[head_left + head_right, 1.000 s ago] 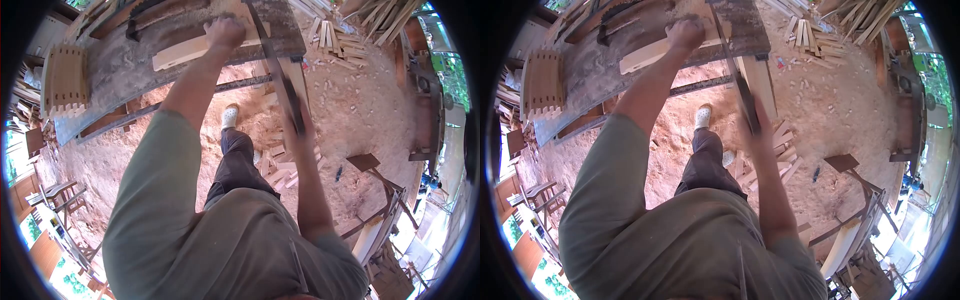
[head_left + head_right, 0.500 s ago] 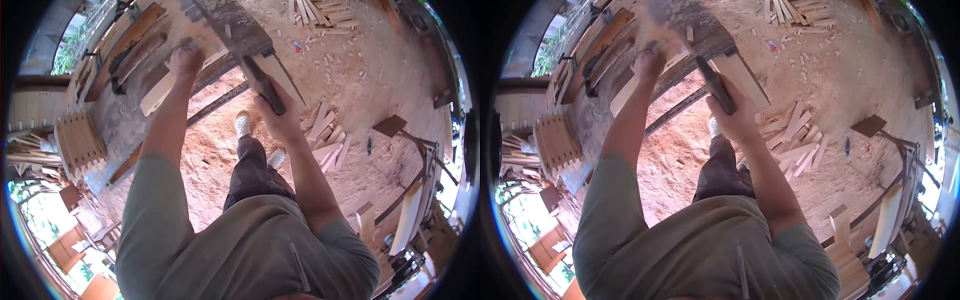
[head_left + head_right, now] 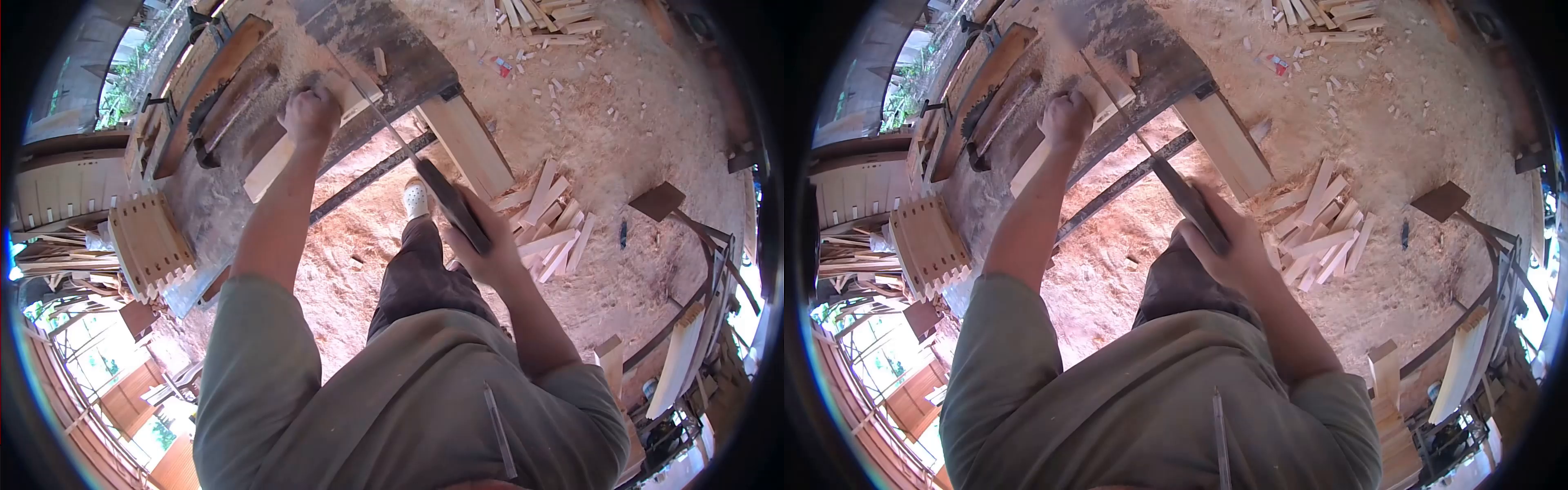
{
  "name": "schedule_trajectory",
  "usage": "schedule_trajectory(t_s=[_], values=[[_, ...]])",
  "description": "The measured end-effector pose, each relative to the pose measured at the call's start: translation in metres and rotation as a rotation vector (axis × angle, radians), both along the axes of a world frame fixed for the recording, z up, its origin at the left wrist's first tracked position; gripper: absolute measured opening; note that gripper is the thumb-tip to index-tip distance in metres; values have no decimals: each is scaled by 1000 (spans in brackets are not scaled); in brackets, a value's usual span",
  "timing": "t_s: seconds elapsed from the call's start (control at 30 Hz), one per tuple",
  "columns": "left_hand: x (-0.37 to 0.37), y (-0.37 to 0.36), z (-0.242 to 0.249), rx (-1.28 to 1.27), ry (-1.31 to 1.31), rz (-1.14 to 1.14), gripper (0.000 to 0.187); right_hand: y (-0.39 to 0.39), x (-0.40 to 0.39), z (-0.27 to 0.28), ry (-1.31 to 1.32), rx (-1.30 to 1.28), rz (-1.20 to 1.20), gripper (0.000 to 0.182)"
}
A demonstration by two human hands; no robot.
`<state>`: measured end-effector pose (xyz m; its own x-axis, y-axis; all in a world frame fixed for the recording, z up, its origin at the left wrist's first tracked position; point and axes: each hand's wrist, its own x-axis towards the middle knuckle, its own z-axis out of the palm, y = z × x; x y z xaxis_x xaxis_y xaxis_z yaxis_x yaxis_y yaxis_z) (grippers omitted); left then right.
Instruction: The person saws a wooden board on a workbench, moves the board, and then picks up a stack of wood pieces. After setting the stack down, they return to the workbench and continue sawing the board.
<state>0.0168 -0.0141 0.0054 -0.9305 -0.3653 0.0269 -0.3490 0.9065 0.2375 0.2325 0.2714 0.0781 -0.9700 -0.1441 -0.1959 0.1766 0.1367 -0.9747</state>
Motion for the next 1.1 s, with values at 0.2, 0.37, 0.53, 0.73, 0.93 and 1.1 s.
schedule_trajectory(t_s=[0.2,0.37,0.53,0.73,0.93,1.1], values=[[2,6,13,22,-41,9,50,11,-4,-3,58,-5,36,57],[2,2,2,50,-19,-9,49,-72,-146,-1,-58,-7,38,53],[0,2,0,2,7,-2,49,-60,-114,-19,157,-151,-145,51],[1,5,6,3,-21,12,49,-55,-100,-18,77,-136,-122,53],[-1,4,7,28,-55,13,49,-21,-29,-13,45,-53,-39,57],[1,8,12,32,-68,21,49,25,30,18,-73,-26,18,56]])
